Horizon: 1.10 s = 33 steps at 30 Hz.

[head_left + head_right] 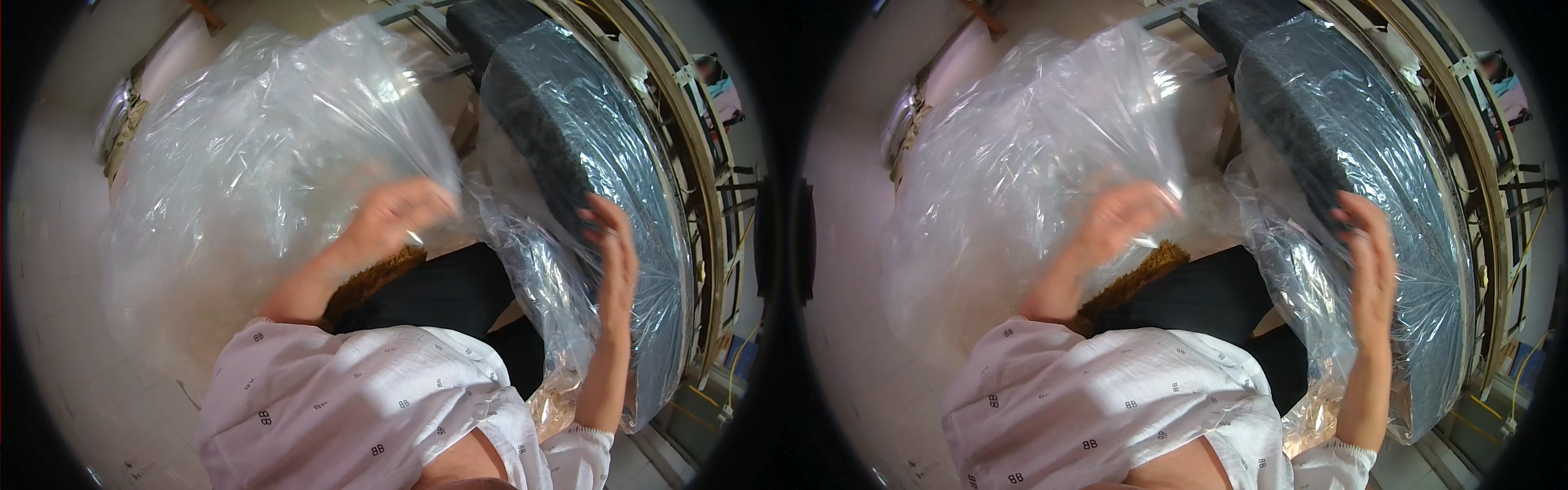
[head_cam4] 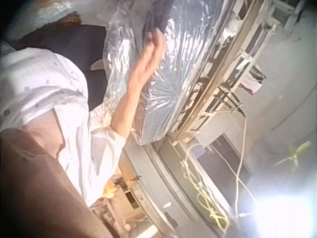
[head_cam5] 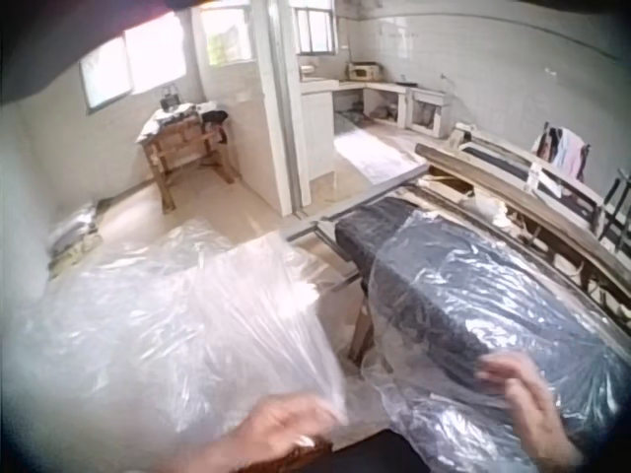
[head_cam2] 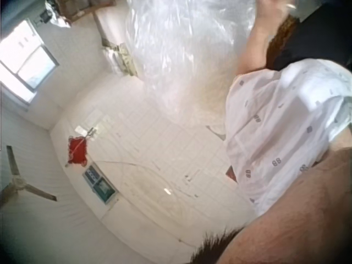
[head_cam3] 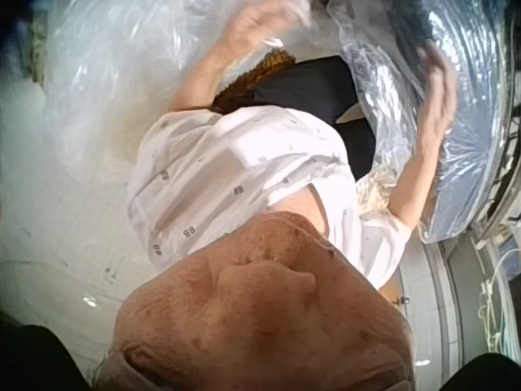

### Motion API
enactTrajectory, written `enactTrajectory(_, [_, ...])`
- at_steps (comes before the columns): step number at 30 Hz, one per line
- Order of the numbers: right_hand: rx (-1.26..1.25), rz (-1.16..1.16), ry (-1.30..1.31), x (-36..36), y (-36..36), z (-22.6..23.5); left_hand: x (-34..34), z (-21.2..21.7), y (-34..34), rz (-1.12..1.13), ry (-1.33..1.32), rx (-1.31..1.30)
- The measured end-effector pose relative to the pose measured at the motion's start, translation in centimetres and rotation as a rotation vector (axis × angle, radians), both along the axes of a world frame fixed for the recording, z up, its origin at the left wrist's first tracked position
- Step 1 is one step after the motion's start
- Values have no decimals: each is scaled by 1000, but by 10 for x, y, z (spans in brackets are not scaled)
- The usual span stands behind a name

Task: The person wraps a large cushion with clear plastic sheeting by hand, repeatedly pulling, stretching, and fitting the plastic around the edges and corners.

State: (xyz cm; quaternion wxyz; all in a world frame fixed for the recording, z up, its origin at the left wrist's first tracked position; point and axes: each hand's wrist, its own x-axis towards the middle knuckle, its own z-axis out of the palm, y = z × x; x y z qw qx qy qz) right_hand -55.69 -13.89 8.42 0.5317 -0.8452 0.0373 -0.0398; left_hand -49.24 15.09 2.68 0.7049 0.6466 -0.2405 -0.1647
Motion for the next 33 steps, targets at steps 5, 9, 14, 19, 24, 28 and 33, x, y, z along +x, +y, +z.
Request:
enactTrajectory(5, [508,155,431,53,80,-31,-64,27,-64,-786,114,-180])
enactTrajectory(9, [514,225,407,66,78,-40,-65,56,-64,-1082,-73,-86])
enactTrajectory(14, [304,370,203,9,40,4,24,29,-8,292,-392,546])
enactTrajectory(19, [429,1240,173,-17,10,44,45,-18,-26,216,-717,521])
enactTrajectory(24, [377,32,253,21,3,21,-58,28,-105,-145,-607,66])
enactTrajectory(28, [146,222,479,-25,43,53,-123,57,-174,-773,-495,-611])
enactTrajectory(33, [30,-7,575,-67,32,73,-135,99,-152,-725,-363,-547])
